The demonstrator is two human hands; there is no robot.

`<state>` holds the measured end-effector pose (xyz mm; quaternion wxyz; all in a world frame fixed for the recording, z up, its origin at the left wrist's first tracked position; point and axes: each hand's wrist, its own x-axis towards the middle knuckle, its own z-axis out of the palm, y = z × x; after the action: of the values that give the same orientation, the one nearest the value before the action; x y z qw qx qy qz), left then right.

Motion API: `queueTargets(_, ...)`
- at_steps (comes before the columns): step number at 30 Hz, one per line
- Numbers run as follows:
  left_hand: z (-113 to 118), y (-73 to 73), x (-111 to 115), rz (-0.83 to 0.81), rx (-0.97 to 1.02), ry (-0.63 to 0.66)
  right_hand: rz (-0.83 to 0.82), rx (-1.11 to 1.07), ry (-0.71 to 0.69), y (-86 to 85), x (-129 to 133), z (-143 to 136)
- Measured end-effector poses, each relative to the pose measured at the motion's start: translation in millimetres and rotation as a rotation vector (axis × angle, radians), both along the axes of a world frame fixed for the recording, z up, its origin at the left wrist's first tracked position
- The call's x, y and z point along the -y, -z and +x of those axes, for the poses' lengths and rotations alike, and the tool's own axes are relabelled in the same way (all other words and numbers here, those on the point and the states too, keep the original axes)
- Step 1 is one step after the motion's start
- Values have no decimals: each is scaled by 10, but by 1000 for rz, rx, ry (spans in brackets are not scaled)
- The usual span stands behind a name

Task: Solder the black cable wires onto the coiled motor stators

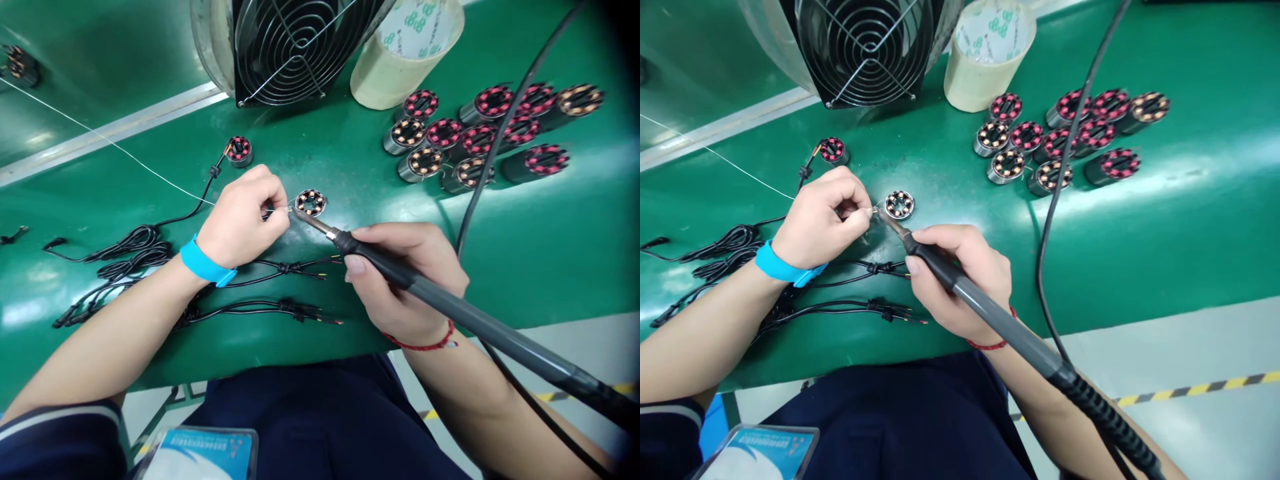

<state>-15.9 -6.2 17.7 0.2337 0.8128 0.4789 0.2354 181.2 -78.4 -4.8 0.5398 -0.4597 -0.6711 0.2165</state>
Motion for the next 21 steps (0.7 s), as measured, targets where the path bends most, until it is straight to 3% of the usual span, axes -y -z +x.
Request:
queueTargets(12,5,-7,1,-14,-5,-6,-27,-59,44,42,22,6)
queueTargets(18,7,-9,1,-22,-7,-24,15,50,-4,-2,-38,15)
queueTargets(21,8,-11,0,-9,-7,-24,-63,101,-82,-80,-86,28)
